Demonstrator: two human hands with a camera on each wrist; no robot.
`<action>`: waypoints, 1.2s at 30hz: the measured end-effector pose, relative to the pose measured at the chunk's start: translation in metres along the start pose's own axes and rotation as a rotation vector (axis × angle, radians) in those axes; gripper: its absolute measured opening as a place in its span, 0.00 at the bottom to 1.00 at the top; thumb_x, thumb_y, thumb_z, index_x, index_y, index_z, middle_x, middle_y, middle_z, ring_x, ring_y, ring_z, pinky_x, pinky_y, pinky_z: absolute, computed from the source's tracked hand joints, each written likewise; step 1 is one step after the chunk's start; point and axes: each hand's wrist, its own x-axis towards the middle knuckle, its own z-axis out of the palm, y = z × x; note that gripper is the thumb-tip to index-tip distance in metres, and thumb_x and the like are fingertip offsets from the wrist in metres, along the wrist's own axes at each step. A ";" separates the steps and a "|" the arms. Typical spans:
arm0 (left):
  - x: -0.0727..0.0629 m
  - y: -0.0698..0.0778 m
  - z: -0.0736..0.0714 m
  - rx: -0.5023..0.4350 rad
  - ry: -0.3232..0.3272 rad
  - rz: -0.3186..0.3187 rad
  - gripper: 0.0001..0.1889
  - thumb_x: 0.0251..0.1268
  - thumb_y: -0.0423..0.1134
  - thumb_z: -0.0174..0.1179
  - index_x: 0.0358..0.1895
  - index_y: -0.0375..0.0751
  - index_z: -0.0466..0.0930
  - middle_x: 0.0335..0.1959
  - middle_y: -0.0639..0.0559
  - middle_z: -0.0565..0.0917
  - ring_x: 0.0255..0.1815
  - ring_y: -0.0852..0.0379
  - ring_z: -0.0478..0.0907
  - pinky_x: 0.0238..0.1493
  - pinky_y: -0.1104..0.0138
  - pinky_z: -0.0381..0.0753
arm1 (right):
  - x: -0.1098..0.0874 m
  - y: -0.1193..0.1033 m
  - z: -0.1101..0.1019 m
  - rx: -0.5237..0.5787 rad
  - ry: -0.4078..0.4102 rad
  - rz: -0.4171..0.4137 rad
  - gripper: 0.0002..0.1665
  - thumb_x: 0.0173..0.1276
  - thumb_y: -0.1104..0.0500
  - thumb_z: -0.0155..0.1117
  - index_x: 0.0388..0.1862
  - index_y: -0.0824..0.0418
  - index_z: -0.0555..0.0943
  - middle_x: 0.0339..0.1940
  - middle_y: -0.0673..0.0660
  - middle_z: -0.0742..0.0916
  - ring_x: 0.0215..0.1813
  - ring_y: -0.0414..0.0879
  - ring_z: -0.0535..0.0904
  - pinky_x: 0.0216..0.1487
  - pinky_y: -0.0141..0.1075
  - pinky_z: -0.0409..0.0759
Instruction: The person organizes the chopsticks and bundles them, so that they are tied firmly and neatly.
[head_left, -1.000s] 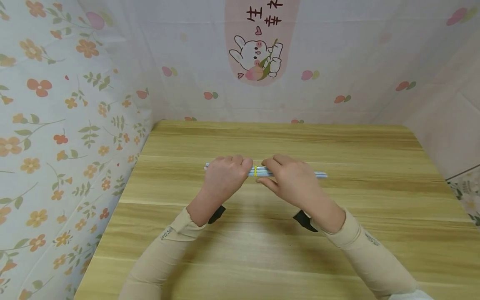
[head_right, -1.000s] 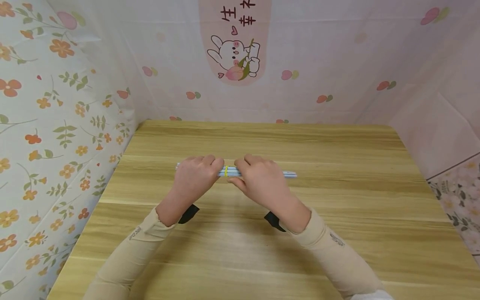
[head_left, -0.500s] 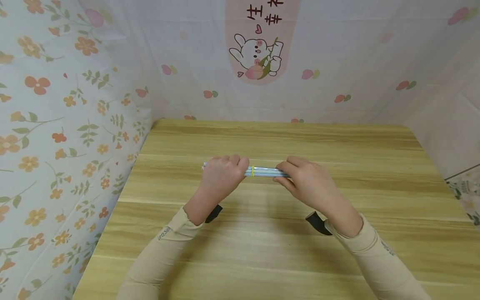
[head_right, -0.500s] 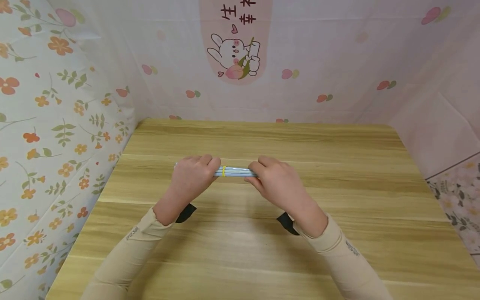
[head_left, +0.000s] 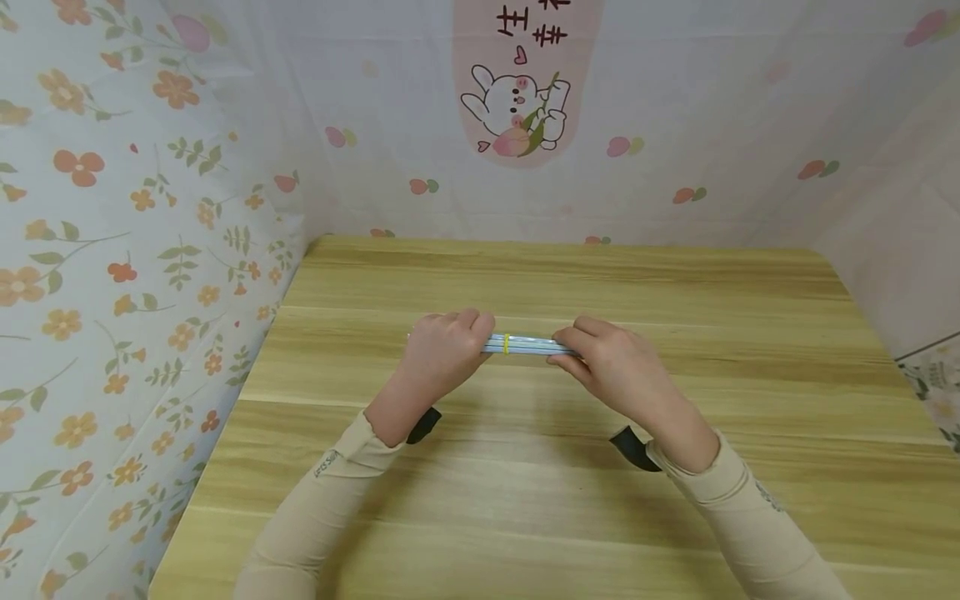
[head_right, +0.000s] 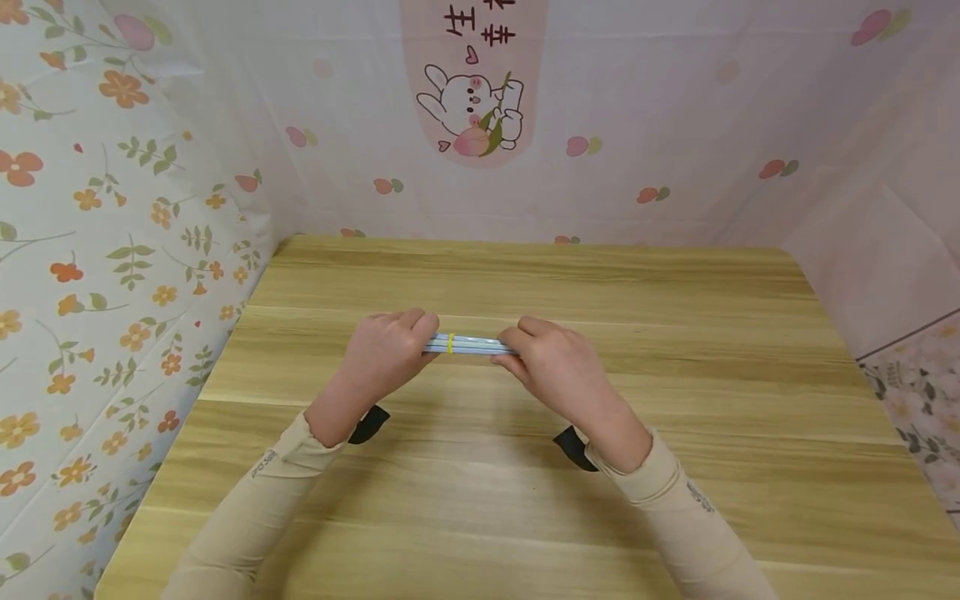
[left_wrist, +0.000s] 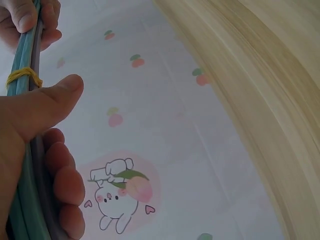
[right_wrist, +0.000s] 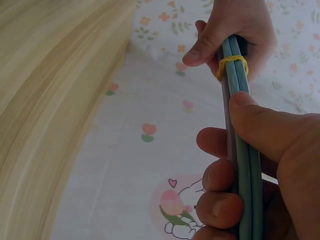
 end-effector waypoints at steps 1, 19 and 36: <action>-0.001 -0.001 0.000 -0.007 0.003 -0.002 0.17 0.54 0.34 0.65 0.18 0.43 0.64 0.11 0.56 0.61 0.12 0.64 0.53 0.14 0.72 0.50 | 0.000 0.000 0.000 0.001 -0.002 -0.002 0.12 0.54 0.56 0.74 0.35 0.60 0.83 0.22 0.49 0.75 0.20 0.36 0.66 0.20 0.30 0.67; -0.026 -0.017 0.007 -0.121 0.021 -0.135 0.34 0.24 0.66 0.73 0.25 0.41 0.69 0.18 0.54 0.67 0.12 0.62 0.61 0.12 0.70 0.64 | -0.002 0.003 0.001 0.007 -0.043 0.010 0.13 0.56 0.55 0.73 0.34 0.61 0.82 0.23 0.49 0.77 0.20 0.37 0.65 0.20 0.29 0.66; -0.033 -0.015 0.029 -0.243 -0.038 -0.023 0.27 0.36 0.57 0.70 0.31 0.39 0.75 0.26 0.52 0.74 0.21 0.61 0.72 0.23 0.72 0.75 | -0.010 0.014 0.014 0.017 -0.101 0.030 0.13 0.58 0.56 0.71 0.37 0.63 0.82 0.28 0.52 0.82 0.24 0.39 0.71 0.25 0.33 0.73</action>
